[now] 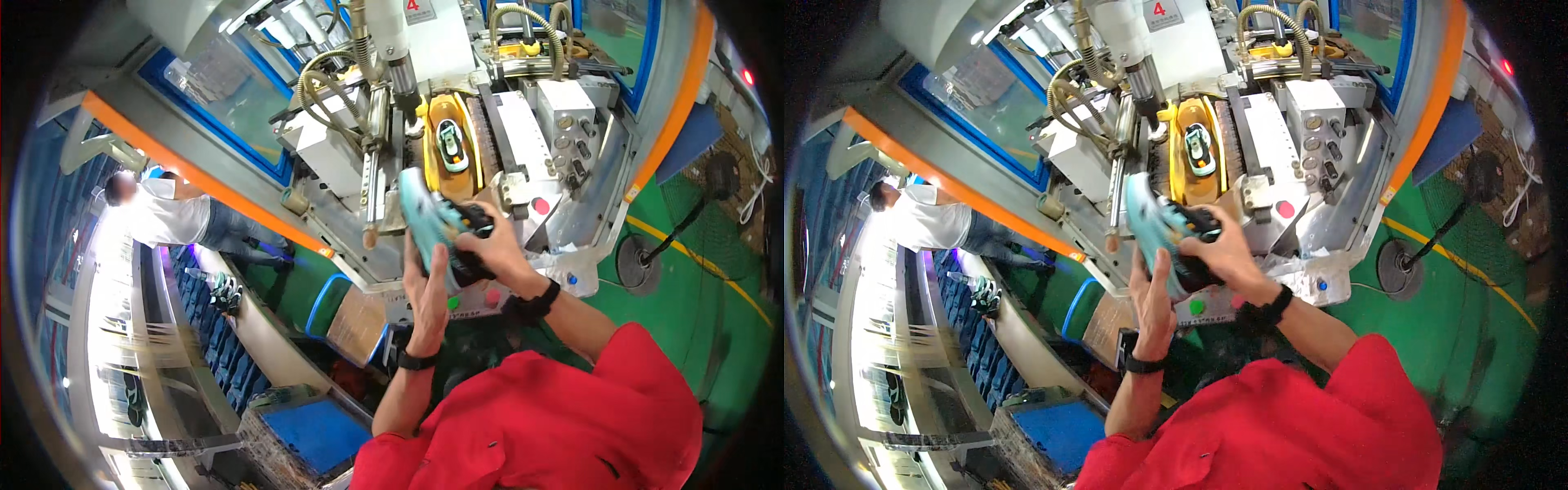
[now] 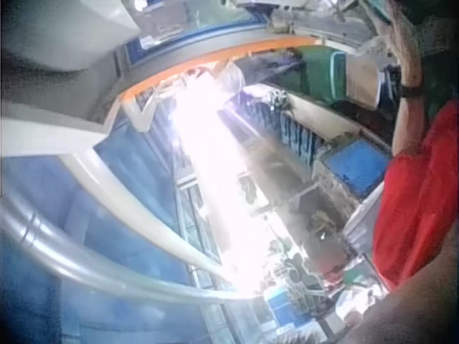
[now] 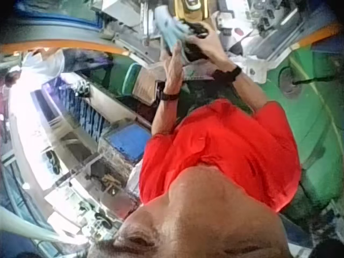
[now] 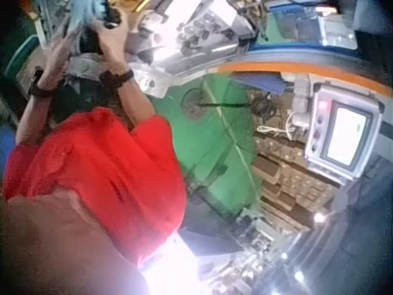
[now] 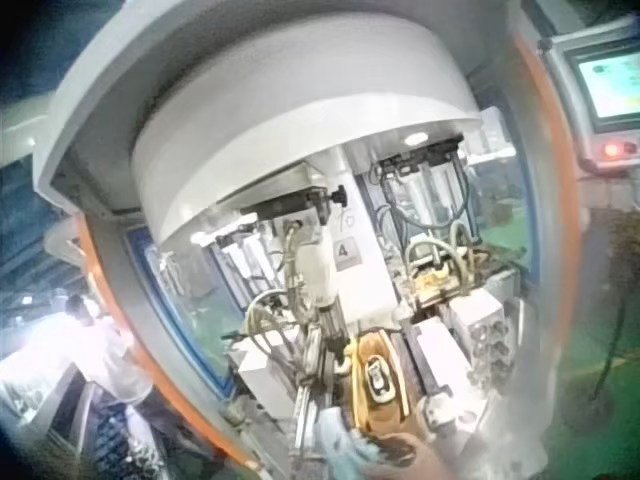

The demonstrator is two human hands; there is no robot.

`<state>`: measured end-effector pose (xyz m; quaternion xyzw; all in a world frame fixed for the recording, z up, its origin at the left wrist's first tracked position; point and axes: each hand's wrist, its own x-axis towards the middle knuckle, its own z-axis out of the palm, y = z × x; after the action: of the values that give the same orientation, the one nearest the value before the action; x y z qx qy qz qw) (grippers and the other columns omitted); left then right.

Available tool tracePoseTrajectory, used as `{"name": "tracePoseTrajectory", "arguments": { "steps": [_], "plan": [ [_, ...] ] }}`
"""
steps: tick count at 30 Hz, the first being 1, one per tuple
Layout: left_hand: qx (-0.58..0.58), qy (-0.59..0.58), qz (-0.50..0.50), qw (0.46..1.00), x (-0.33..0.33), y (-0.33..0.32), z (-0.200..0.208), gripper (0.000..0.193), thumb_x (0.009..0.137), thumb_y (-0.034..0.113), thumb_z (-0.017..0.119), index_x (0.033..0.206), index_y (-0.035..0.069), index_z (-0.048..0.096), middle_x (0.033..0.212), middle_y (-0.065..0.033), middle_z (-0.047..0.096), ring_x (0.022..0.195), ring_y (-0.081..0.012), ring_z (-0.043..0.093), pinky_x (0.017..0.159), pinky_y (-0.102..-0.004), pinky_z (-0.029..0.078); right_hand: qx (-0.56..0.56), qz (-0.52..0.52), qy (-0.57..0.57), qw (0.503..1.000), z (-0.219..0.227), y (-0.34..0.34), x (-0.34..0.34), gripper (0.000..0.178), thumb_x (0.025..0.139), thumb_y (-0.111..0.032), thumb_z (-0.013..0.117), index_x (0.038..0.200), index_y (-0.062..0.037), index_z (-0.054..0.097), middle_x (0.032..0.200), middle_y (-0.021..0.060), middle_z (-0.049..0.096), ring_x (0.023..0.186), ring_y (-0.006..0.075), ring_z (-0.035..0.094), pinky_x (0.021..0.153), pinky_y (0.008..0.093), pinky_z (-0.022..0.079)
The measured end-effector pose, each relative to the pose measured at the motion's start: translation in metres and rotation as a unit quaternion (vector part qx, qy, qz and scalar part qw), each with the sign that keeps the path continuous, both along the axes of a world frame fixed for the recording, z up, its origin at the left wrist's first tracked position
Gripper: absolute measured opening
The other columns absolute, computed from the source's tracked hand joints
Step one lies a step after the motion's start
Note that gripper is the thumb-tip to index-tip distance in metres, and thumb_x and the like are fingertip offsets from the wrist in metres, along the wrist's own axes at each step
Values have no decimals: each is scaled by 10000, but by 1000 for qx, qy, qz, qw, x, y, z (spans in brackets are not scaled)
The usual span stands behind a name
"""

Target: Transferring shoes from a manufacturing machine to a conveyor belt on a production line.

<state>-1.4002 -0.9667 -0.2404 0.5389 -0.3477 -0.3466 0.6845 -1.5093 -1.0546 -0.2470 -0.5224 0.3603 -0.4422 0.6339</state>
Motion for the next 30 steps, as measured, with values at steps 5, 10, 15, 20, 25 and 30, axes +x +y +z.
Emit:
{"name": "tracePoseTrajectory", "arguments": {
  "steps": [5,10,15,20,25,30],
  "plan": [
    [150,-52,-110,981,27,-141,-33,724,940,364,596,1432,-90,321,1301,-219,531,1184,-211,523,1014,-296,393,-9,-129,-6,992,-12,-80,-69,524,719,-119,739,1211,-22,584,1037,50,634,920,118,584,842,267,486],
    [200,-290,65,934,82,-298,-129,795,776,444,750,1247,-124,454,1146,-246,604,1039,-313,608,867,-372,479,-95,-206,97,969,18,-120,-99,524,697,-100,718,1192,-1,577,1052,64,626,899,122,588,828,247,478],
    [264,-380,104,880,72,-362,-154,574,774,214,697,1207,-69,446,1177,-301,572,1065,-436,592,925,-511,473,-132,-275,262,915,9,-174,-112,509,671,-140,726,1135,18,591,938,79,654,846,139,593,801,264,479],
    [237,12,6,971,99,-329,-129,275,718,84,721,915,-80,623,894,-139,678,786,-239,655,727,-344,504,-88,-158,419,890,33,-261,-55,536,640,-262,746,1079,20,627,935,177,673,829,238,649,781,315,508],
    [168,273,-108,941,109,-162,-60,322,850,21,670,1158,-35,596,1060,-70,658,919,-161,634,835,-313,513,-146,-32,530,835,8,-331,47,505,616,-314,768,922,64,632,875,236,673,813,322,675,729,379,532],
    [169,253,-13,953,126,11,8,533,851,16,646,1339,-53,443,1207,-101,583,1085,-188,590,984,-327,447,-213,-43,572,791,-76,-340,142,477,716,-203,696,1099,53,569,999,283,659,926,424,663,837,458,534]
  ]
}}
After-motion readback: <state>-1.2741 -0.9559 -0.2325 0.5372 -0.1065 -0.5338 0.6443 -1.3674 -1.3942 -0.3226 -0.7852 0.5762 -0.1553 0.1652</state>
